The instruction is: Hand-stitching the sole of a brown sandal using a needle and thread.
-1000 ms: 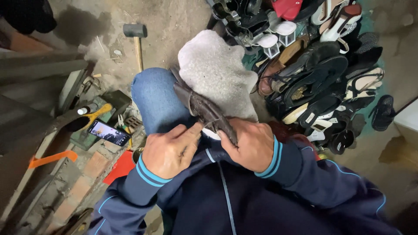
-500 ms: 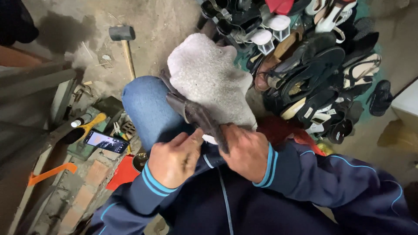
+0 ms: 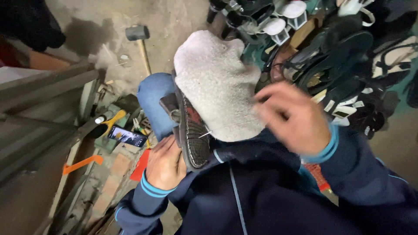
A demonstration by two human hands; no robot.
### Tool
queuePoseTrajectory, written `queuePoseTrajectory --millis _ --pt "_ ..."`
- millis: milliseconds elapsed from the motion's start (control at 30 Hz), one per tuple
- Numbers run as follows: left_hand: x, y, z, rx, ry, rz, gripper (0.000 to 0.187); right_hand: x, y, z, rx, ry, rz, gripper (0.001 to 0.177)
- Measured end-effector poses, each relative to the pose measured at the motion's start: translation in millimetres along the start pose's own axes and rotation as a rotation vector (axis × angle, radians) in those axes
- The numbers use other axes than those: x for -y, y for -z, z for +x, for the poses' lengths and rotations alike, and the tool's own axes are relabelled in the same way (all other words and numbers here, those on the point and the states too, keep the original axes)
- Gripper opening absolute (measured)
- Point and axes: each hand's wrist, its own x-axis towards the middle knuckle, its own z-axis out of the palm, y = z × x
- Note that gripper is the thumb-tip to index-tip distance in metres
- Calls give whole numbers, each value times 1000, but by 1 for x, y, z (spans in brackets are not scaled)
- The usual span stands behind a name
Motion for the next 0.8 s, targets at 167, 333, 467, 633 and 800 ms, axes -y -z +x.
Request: queuePoseTrajectory --millis 167,333,467,633,800 --pt "6 -8 -4 39 -37 -74 30 -5 -16 -1 -265 78 -568 29" --pt "14 -15 -11 48 76 -130 36 37 -54 -6 -234 349 -222 11" --pt "29 -29 -23 -118 -3 -159 28 34 -59 -25 -192 298 6 10" --pt "11 -25 -10 -149 -26 -178 33 50 -17 -21 118 -13 996 19" --pt "31 -41 -24 -96 -60 -129 35 26 -57 -14 -37 14 473 18"
